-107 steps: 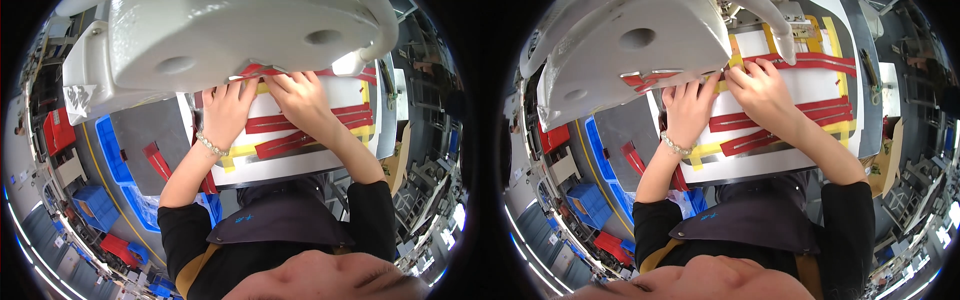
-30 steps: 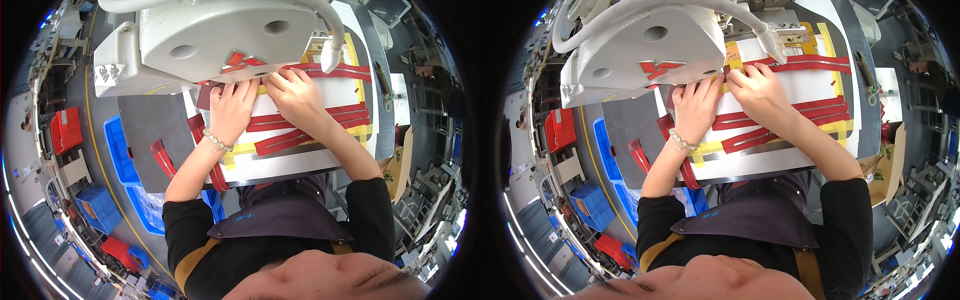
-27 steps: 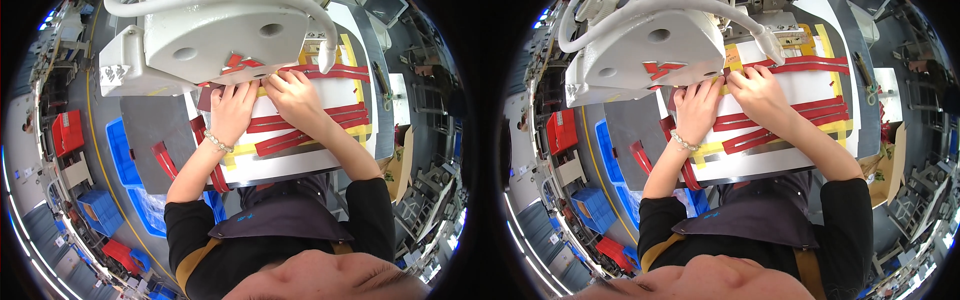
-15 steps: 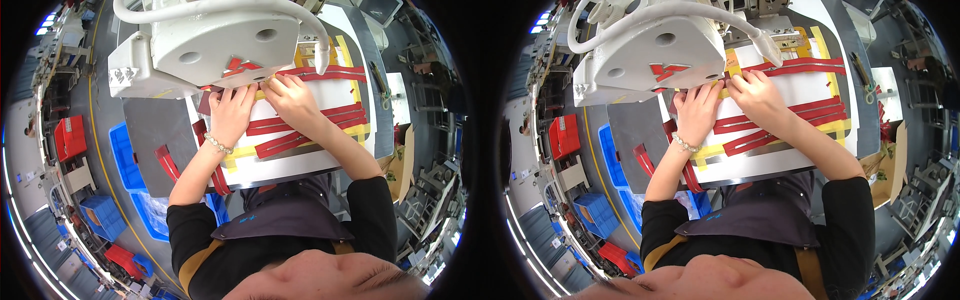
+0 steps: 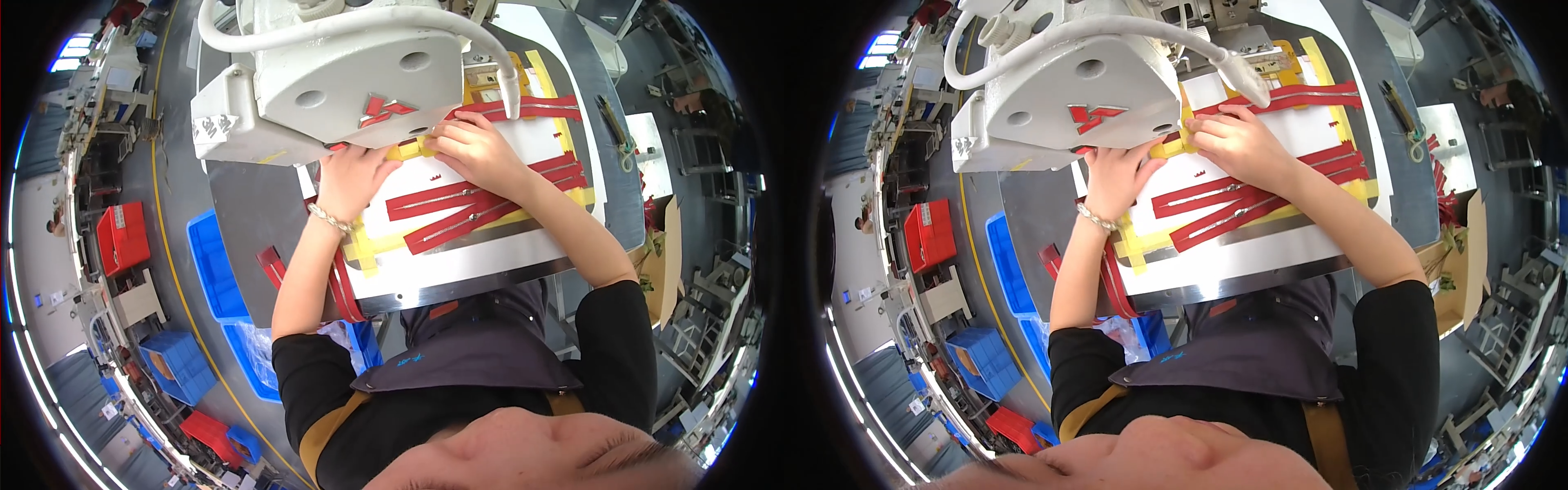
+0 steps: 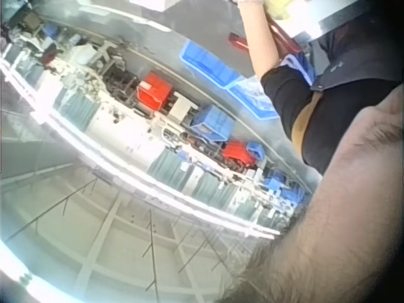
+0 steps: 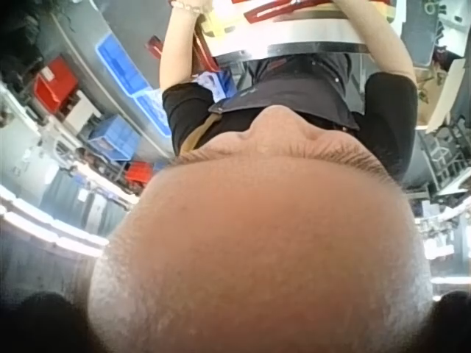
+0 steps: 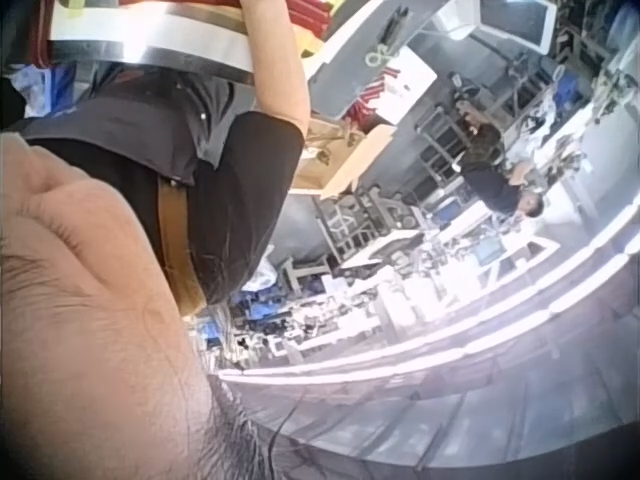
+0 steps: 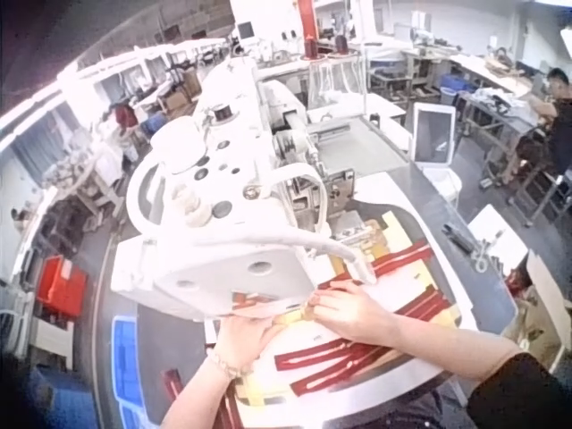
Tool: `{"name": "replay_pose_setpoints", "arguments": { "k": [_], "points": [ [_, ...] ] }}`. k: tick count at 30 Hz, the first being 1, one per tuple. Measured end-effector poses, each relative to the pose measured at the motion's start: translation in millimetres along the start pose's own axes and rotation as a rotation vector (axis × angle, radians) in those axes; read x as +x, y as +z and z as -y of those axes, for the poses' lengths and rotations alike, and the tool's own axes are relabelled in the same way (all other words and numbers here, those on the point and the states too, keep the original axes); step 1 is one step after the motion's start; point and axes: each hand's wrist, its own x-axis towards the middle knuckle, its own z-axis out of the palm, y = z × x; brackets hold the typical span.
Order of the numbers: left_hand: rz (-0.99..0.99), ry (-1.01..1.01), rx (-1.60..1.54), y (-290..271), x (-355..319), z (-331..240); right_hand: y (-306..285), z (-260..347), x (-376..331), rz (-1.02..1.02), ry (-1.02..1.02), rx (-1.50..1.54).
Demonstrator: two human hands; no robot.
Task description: Assembling and prepping red leather straps using an industrial sewing or bonding machine.
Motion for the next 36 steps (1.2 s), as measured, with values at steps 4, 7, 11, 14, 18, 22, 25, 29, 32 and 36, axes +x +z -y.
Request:
{"name": "replay_pose_setpoints", "arguments": {
  "k": [4, 7, 11, 14, 18, 22, 25, 29, 32, 36],
  "points": [
    [0.355, -0.264, -0.319, 3, 8, 19, 1, -3, -1, -0.034, -0.030, 0.018],
    [0.366, -0.217, -0.660, 10, 16, 32, -1, -5, -3, -0.012, -0.014, 0.046],
    [0.363, -0.201, -0.813, 6, 24, 38, 1, -5, -2, -0.005, -0.015, 0.041],
    [0.464, -0.341, -0.821, -8, 36, 32, 0, -3, -1, -0.004, 0.020, 0.047],
    [0.367, -0.162, -0.615, 13, 30, 43, 1, -4, -3, 0.026, 0.028, 0.065],
    [0.394, -0.170, -0.741, 22, 26, 47, 4, -6, -4, 0.019, 0.037, 0.081],
    [0.330, -0.083, -0.661, 22, 26, 49, 3, -6, -4, 0.025, 0.048, 0.074],
    [0.323, -0.204, -0.733, -2, 24, 30, 4, -7, -4, 0.022, 0.042, 0.095],
    [0.376, -0.377, -0.755, -6, 18, 26, 1, -6, -1, -0.010, 0.015, 0.079],
    [0.405, -0.310, -0.441, -18, 19, 11, -2, -6, -4, 0.021, -0.003, 0.034]
  ]
}}
